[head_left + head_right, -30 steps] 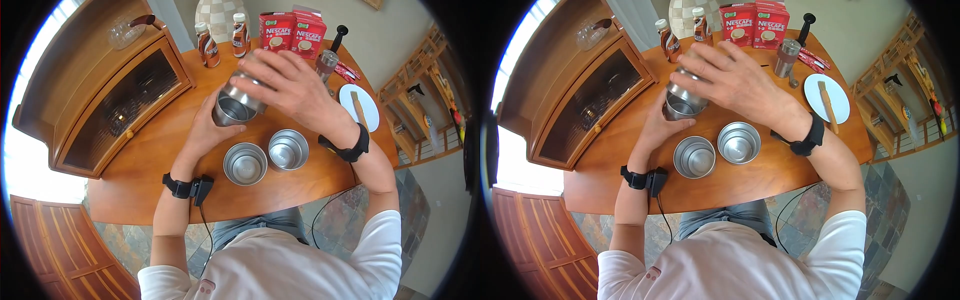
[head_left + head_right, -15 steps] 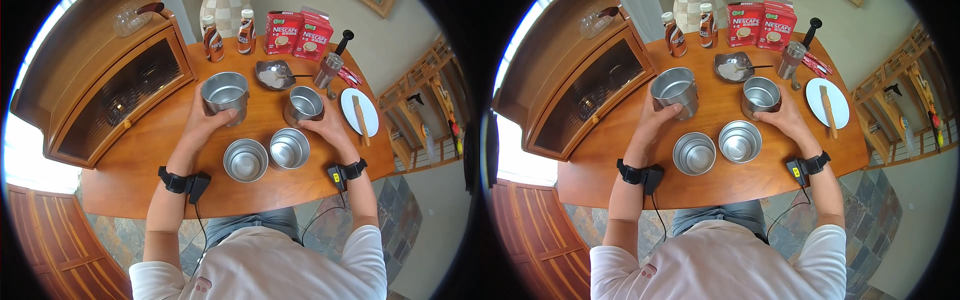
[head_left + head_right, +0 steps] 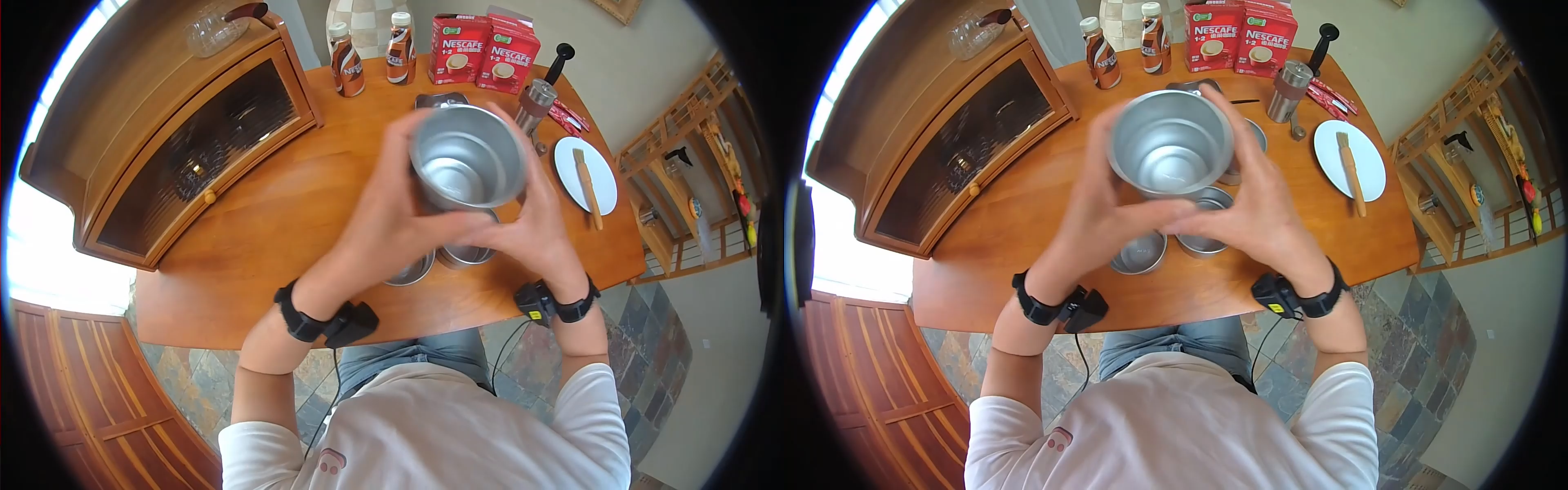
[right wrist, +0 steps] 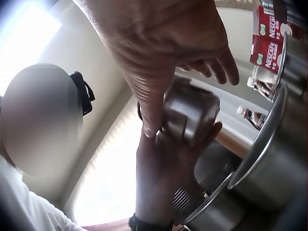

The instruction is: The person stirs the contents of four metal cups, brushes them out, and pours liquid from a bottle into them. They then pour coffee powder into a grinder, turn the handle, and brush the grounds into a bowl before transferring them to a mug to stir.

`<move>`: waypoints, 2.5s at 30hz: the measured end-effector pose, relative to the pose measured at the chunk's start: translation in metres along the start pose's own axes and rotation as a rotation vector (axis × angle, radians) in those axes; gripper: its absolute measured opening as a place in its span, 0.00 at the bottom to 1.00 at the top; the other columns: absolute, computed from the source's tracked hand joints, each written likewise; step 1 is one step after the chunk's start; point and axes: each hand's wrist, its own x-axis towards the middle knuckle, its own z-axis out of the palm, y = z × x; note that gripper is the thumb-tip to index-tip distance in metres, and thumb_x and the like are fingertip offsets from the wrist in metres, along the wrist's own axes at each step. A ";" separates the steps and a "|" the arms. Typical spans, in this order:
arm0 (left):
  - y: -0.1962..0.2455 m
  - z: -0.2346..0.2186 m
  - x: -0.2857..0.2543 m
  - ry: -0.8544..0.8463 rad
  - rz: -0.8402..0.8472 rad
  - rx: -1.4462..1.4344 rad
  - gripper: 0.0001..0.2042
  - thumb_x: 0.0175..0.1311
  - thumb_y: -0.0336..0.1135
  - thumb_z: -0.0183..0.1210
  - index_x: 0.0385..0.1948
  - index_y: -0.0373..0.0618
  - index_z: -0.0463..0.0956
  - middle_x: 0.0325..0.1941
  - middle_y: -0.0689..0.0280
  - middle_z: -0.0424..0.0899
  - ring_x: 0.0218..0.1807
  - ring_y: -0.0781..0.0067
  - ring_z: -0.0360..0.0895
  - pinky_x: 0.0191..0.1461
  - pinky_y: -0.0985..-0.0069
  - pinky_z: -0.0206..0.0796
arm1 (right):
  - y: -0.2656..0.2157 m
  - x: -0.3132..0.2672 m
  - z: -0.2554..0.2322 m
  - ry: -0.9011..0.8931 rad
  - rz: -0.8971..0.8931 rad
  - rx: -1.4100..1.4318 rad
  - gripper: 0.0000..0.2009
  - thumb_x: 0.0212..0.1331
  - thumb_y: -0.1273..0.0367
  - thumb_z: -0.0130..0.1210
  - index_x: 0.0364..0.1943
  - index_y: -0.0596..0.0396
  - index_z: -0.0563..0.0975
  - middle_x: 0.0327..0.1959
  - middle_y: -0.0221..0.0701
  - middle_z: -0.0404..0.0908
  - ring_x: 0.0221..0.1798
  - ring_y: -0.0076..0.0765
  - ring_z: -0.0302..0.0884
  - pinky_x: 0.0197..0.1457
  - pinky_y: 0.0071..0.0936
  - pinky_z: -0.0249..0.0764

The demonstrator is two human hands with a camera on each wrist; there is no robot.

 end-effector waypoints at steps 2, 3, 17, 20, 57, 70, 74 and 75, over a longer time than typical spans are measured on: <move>0.011 0.010 0.000 -0.100 -0.051 -0.055 0.52 0.45 0.42 0.79 0.69 0.39 0.51 0.65 0.52 0.69 0.69 0.58 0.66 0.71 0.66 0.60 | 0.001 -0.007 -0.004 0.027 0.034 -0.065 0.54 0.32 0.63 0.81 0.70 0.56 0.62 0.66 0.39 0.70 0.67 0.38 0.70 0.71 0.36 0.66; 0.010 0.009 -0.003 -0.100 -0.052 -0.054 0.52 0.45 0.42 0.79 0.69 0.39 0.51 0.65 0.52 0.69 0.69 0.58 0.66 0.71 0.66 0.60 | 0.001 -0.011 -0.009 0.055 0.067 -0.131 0.53 0.33 0.64 0.81 0.69 0.58 0.62 0.65 0.39 0.71 0.66 0.37 0.71 0.70 0.35 0.67; -0.010 0.019 -0.008 -0.658 -0.286 0.903 0.53 0.36 0.52 0.78 0.67 0.35 0.59 0.63 0.45 0.73 0.71 0.44 0.64 0.77 0.40 0.35 | 0.002 -0.038 -0.053 0.090 -0.411 -0.884 0.37 0.38 0.77 0.69 0.61 0.41 0.73 0.62 0.33 0.74 0.67 0.47 0.69 0.69 0.47 0.66; -0.026 0.019 -0.016 -0.587 -0.242 0.834 0.50 0.37 0.52 0.77 0.64 0.38 0.63 0.57 0.47 0.78 0.66 0.46 0.70 0.77 0.38 0.36 | 0.001 -0.033 -0.040 -0.078 -0.672 -1.119 0.29 0.46 0.71 0.66 0.54 0.21 0.77 0.60 0.18 0.75 0.68 0.38 0.67 0.74 0.51 0.61; 0.035 -0.017 -0.033 -0.150 -0.028 0.231 0.64 0.27 0.55 0.81 0.73 0.45 0.53 0.65 0.57 0.74 0.68 0.57 0.69 0.78 0.58 0.48 | -0.021 -0.074 -0.007 0.189 0.095 -0.158 0.52 0.37 0.64 0.80 0.71 0.60 0.60 0.66 0.42 0.71 0.67 0.41 0.71 0.70 0.37 0.66; -0.049 -0.032 -0.096 -0.174 -0.481 0.098 0.50 0.39 0.36 0.81 0.68 0.42 0.58 0.63 0.55 0.74 0.68 0.62 0.69 0.71 0.68 0.61 | -0.016 -0.039 0.001 0.035 -0.318 -0.697 0.39 0.38 0.74 0.72 0.63 0.44 0.73 0.59 0.31 0.77 0.61 0.47 0.71 0.64 0.44 0.68; -0.037 -0.029 -0.091 -0.154 -0.408 0.141 0.42 0.42 0.35 0.79 0.63 0.41 0.65 0.59 0.57 0.78 0.62 0.64 0.75 0.65 0.69 0.66 | -0.016 -0.027 0.017 0.026 -0.716 -1.001 0.27 0.46 0.68 0.66 0.55 0.30 0.77 0.57 0.23 0.77 0.62 0.37 0.71 0.69 0.50 0.64; -0.036 -0.030 -0.090 -0.192 -0.471 0.148 0.41 0.42 0.35 0.79 0.62 0.41 0.66 0.59 0.57 0.78 0.62 0.64 0.75 0.65 0.69 0.66 | -0.019 -0.027 0.020 -0.001 -0.744 -1.021 0.26 0.47 0.68 0.66 0.54 0.26 0.78 0.57 0.21 0.77 0.62 0.36 0.71 0.70 0.50 0.64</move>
